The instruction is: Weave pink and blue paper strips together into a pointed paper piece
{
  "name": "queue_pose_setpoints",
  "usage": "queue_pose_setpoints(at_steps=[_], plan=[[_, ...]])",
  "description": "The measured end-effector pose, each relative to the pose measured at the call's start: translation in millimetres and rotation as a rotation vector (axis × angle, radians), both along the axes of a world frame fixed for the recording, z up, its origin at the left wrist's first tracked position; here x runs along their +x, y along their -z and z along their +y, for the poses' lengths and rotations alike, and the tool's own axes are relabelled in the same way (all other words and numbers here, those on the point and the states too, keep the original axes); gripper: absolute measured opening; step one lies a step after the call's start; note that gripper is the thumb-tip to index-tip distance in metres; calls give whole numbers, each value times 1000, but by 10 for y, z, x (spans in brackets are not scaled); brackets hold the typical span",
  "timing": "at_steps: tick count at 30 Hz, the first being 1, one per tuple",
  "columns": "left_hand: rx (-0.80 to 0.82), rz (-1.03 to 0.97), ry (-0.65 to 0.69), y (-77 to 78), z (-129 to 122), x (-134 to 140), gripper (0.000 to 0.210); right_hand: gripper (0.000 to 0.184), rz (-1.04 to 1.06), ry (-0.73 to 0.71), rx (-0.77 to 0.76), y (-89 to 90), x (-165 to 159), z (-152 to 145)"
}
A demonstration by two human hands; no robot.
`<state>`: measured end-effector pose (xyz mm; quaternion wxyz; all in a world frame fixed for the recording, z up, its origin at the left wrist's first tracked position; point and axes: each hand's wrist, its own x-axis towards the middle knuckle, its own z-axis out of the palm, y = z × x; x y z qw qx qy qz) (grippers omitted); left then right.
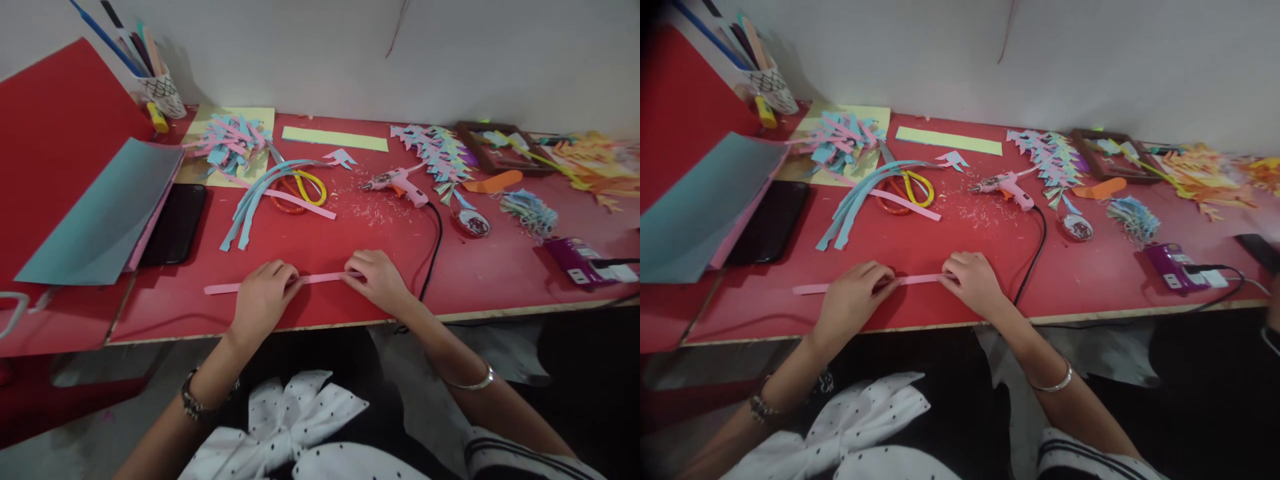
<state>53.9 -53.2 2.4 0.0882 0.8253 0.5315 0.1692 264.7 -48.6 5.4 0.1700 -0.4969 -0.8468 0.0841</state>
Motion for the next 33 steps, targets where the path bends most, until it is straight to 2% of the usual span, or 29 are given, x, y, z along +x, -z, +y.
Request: queue_pose_setpoints(at_steps=[5, 20, 25, 29, 31, 33], plan=[[26, 48, 13, 1, -3, -6, 20, 19, 0, 81, 10, 3, 51, -32], [-17, 77, 14, -6, 16, -13, 23, 20, -67, 346, 16, -14, 348, -184], [-14, 90, 20, -5, 41, -27, 23, 22, -152, 458, 110, -19, 474, -214], [-34, 94, 59, -19, 78, -44, 21, 23, -99, 572, 347, -92, 364, -276], [-47, 96, 77, -24, 94, -47, 20, 30, -79, 489, 423, -115, 195, -335], [-45, 99, 87, -18, 101, -51, 19, 36, -157, 208, 307, -102, -5, -400]])
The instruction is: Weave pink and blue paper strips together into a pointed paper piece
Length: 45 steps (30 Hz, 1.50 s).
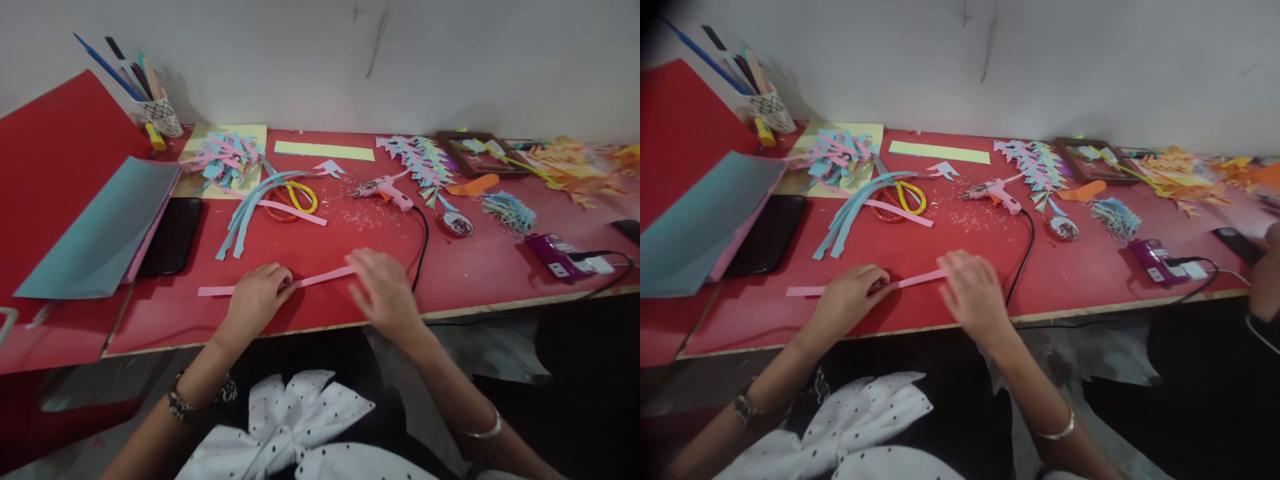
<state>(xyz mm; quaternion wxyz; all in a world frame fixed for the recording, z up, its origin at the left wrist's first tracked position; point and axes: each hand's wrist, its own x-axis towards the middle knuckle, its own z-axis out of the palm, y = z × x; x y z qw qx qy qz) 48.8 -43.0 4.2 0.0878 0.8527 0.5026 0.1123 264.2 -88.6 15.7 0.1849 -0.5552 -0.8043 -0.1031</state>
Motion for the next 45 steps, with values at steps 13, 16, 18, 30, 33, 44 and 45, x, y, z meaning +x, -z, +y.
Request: queue_pose_setpoints(at_steps=[13, 16, 18, 30, 33, 44, 45], plan=[[5, -55, -134, 32, -76, -237, 19, 54, -62, 21, -425, 85, -296, -89], [-25, -60, -181, 46, -90, -378, 18, 54, -62, 19, -426, 87, -297, -87], [-30, -67, -207, 55, -117, -484, 20, 54, -67, 17, -427, 90, -295, -85], [-37, -250, -235, 65, -147, -856, 45, 54, -83, 25, -423, 89, -307, -83], [-63, -287, -225, 80, -135, -896, 45, 53, -78, 26, -413, 91, -310, -83], [-121, -249, -124, 39, -69, -892, 42, 48, -5, 60, -392, 19, -364, -59], [-124, -253, -98, 37, -72, -862, 40, 46, 24, 61, -375, -2, -413, -35]])
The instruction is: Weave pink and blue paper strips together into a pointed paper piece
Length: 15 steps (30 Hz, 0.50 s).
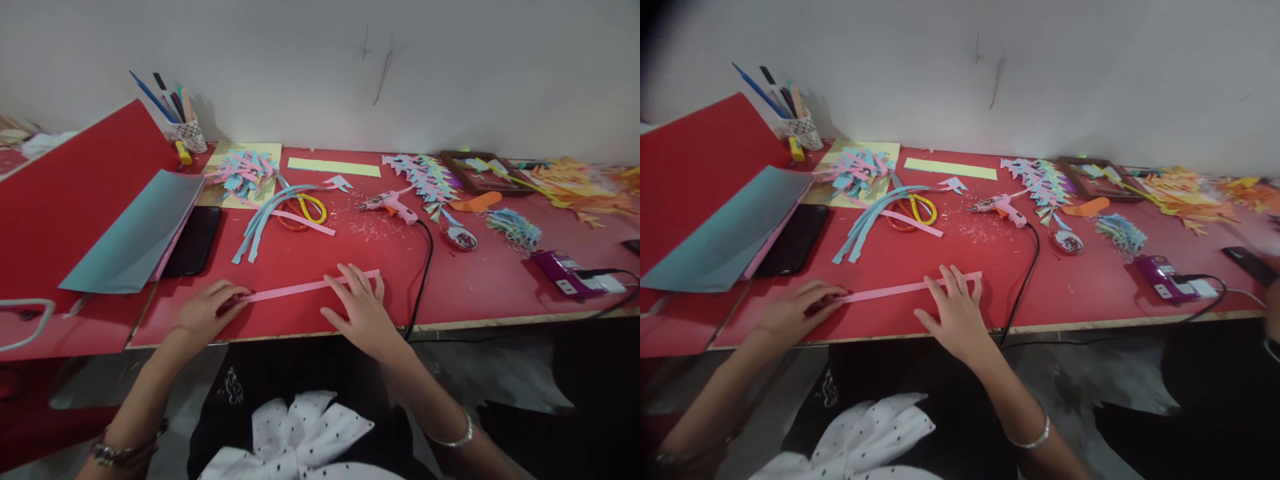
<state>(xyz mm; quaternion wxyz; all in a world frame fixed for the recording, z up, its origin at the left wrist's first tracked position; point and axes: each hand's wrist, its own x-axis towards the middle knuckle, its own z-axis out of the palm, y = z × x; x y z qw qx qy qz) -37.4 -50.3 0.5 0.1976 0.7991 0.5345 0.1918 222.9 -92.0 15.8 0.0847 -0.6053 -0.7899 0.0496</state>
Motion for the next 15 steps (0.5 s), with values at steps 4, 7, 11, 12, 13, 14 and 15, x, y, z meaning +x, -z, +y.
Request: queue_pose_setpoints(at_steps=[4, 7, 11, 12, 13, 14, 15], plan=[[32, -32, 93, 21, -12, 155, 32, 33, 137, -97, 41, -32, -302, 132], [63, -17, 106, 48, -12, 234, 26, 18, 184, -186, -18, 3, -529, 217], [99, 4, 37, 73, -8, 241, 24, 15, 178, -129, -69, 46, -655, 282], [102, 13, 28, 75, -7, 234, 24, 15, 173, -114, -75, 48, -658, 292], [103, 27, 24, 75, -5, 228, 25, 15, 169, -109, -76, 48, -656, 302], [103, 43, 25, 75, -3, 223, 25, 15, 163, -113, -74, 46, -651, 310], [104, 57, 25, 74, -1, 219, 25, 15, 156, -122, -71, 43, -646, 317]])
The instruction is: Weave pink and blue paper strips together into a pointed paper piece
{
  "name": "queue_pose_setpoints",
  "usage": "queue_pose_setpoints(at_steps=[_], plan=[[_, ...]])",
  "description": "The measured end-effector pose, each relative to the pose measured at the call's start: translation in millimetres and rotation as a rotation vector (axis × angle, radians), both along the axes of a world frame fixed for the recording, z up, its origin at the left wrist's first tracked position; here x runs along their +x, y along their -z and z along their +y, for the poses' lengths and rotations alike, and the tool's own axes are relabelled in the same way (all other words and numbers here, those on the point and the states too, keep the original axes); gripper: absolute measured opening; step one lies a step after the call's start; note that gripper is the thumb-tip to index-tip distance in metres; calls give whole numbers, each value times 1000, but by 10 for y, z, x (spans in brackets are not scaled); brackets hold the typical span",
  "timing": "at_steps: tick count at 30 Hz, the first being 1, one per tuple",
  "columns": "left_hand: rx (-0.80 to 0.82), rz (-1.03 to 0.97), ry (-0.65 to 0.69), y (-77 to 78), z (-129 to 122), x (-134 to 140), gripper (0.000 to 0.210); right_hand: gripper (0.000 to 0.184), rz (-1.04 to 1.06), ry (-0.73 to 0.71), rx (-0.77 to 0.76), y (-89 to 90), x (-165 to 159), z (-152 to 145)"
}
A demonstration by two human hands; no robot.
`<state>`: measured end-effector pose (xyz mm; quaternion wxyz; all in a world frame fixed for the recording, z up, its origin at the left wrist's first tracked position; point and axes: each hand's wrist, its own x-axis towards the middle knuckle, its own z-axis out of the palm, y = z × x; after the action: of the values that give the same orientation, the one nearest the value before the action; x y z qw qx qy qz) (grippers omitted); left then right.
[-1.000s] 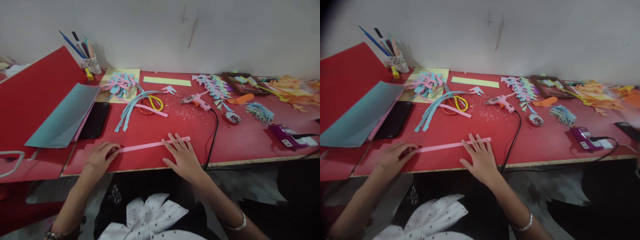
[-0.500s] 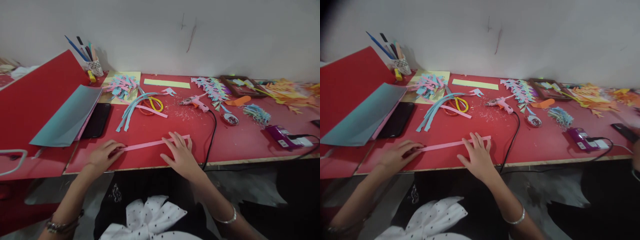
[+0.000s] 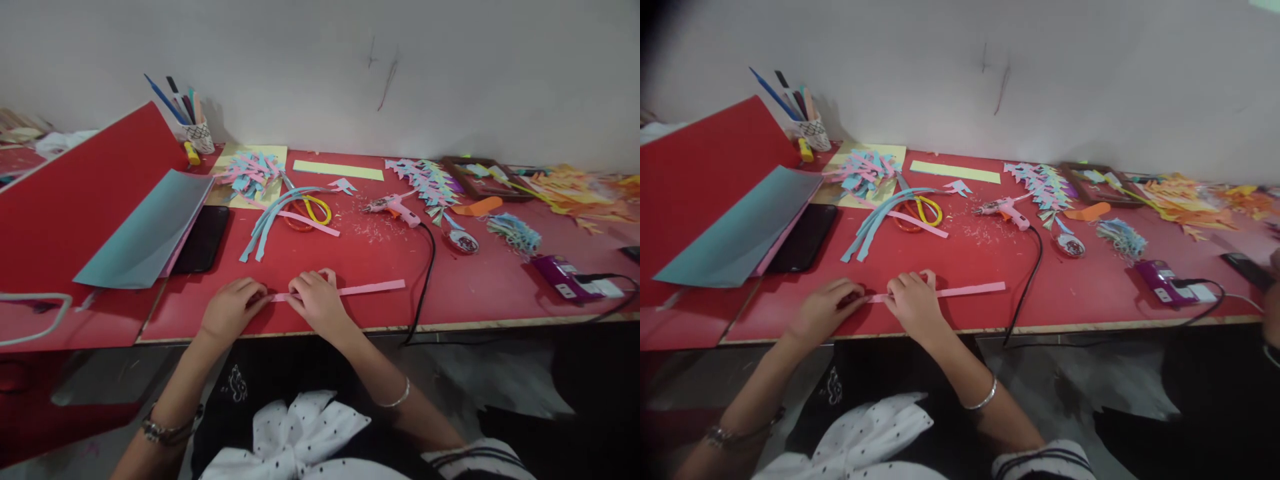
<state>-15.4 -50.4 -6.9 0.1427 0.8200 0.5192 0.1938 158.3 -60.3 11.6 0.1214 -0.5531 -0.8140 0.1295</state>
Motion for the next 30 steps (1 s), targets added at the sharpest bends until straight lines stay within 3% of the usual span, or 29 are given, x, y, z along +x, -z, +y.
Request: queue_pose_setpoints(at_steps=[10, 17, 19, 22, 25, 27, 30], plan=[[-68, 29, 9, -19, 32, 4, 25, 19, -67, -25, -7, -1, -17, 40], [-106, 11, 54, -16, 57, -241, 26, 13, -54, -20, -40, -9, -14, 59], [-13, 71, 63, 0, 24, -299, 29, 13, -52, -21, -47, -12, -16, 63], [256, 194, 69, 34, -89, -279, 34, 13, -52, -33, -41, -5, -20, 68], [467, 263, 207, 63, -236, -148, 39, 15, -53, -37, -26, 7, -25, 71], [503, 267, 255, 74, -316, -49, 37, 14, -47, -37, -16, 16, -27, 70], [470, 288, 178, 81, -391, 53, 37, 12, -23, -48, 4, 30, -16, 64]])
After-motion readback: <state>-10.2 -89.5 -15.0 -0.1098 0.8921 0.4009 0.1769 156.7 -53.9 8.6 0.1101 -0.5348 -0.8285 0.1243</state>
